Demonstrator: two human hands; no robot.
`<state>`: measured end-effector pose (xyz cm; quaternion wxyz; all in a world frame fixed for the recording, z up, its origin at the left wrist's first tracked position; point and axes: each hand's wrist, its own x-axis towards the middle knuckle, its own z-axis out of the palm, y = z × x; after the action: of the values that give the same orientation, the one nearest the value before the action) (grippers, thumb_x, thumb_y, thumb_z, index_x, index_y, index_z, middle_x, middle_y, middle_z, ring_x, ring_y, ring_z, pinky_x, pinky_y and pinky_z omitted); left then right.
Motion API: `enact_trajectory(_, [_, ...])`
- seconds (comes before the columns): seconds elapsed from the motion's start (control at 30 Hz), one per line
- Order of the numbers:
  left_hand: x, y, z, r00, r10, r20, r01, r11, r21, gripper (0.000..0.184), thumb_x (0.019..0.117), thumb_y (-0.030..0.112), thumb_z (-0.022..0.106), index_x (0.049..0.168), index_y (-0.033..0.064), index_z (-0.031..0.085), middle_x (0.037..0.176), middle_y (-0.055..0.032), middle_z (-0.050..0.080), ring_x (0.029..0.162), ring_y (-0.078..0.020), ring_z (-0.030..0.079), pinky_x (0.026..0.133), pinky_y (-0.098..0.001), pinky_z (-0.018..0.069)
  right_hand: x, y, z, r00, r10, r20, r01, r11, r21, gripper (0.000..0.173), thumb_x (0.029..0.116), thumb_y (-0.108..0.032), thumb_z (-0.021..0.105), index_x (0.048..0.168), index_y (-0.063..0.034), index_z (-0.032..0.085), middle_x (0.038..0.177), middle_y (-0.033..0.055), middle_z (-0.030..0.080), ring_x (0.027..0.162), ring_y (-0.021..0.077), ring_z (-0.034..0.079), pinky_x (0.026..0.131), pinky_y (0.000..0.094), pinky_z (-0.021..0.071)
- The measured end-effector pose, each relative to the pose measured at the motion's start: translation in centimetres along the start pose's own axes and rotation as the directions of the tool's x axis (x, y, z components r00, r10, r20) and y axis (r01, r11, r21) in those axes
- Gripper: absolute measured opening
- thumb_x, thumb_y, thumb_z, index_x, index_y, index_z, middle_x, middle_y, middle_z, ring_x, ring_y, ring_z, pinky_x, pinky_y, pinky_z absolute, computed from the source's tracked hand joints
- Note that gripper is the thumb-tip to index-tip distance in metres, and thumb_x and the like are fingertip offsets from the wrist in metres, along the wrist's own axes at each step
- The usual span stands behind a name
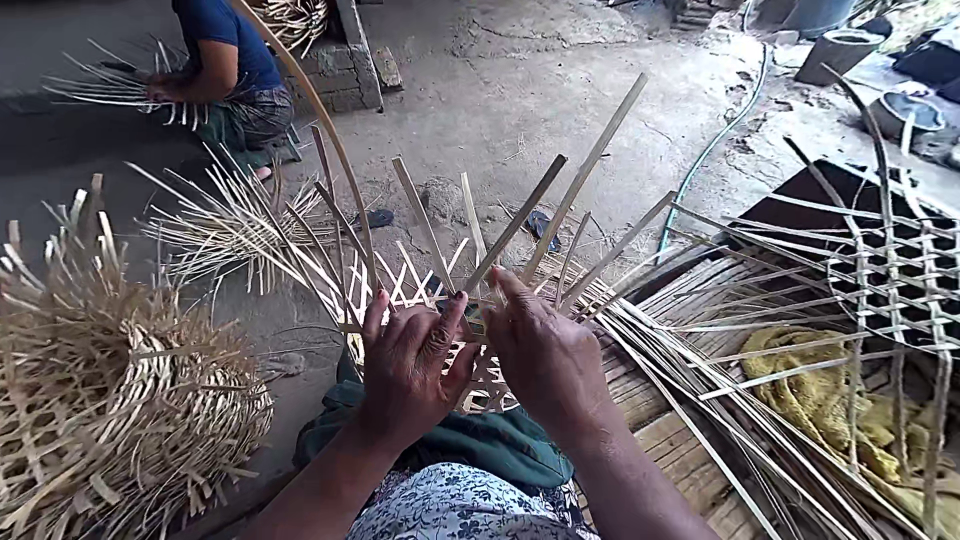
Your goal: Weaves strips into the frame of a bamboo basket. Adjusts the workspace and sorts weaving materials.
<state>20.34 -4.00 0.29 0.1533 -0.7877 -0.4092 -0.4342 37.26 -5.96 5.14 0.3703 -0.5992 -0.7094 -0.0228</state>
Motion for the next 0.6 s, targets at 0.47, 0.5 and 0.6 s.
enact_trajectory(0.47, [-0.6, -2.8, -1.4, 0.983, -0.036, 0.179, 0.042, 0.999, -0.031, 0.062, 0.1022, 0.045, 0.057, 0.146, 0.0012, 0.054, 0.116, -0.0290, 0.067, 0.107, -0.0435, 0.063, 0.115, -0.0646, 0.0253, 3.1, 3.0, -1.0, 0.911, -0.035, 0.410, -0.406, 0.090, 0.909, 0.008, 0.0924, 0.012, 0.063, 0.099, 0.0073, 0.063, 0.070, 0.0070, 0.063, 0.055, 0.0061, 0.056, 0.051, 0.0202, 0.0494])
enact_trajectory(0.5, [-0.5, -3.2, -1.3, 0.978, -0.056, 0.202, 0.064, 0.997, -0.034, 0.062, 0.1029, 0.044, 0.056, 0.147, 0.0011, 0.053, 0.117, -0.0300, 0.066, 0.108, -0.0450, 0.062, 0.113, -0.0653, 0.0285, 2.9, 3.4, -0.9, 0.927, -0.068, 0.369, -0.370, -0.009, 0.929, 0.010, 0.0926, 0.013, 0.060, 0.099, 0.0058, 0.062, 0.072, 0.0057, 0.063, 0.057, 0.0050, 0.056, 0.053, 0.0193, 0.0484])
enact_trajectory(0.6, [-0.3, -4.0, -1.2, 0.961, -0.105, 0.254, 0.125, 0.990, -0.066, 0.063, 0.1033, 0.044, 0.054, 0.148, -0.0001, 0.052, 0.122, -0.0323, 0.064, 0.113, -0.0454, 0.060, 0.111, -0.0623, 0.0323, 2.6, 4.4, -1.6, 0.966, -0.096, 0.240, -0.252, -0.148, 0.956, 0.022, 0.0910, 0.014, 0.055, 0.109, 0.0035, 0.063, 0.079, 0.0061, 0.067, 0.060, 0.0051, 0.059, 0.055, 0.0193, 0.0510])
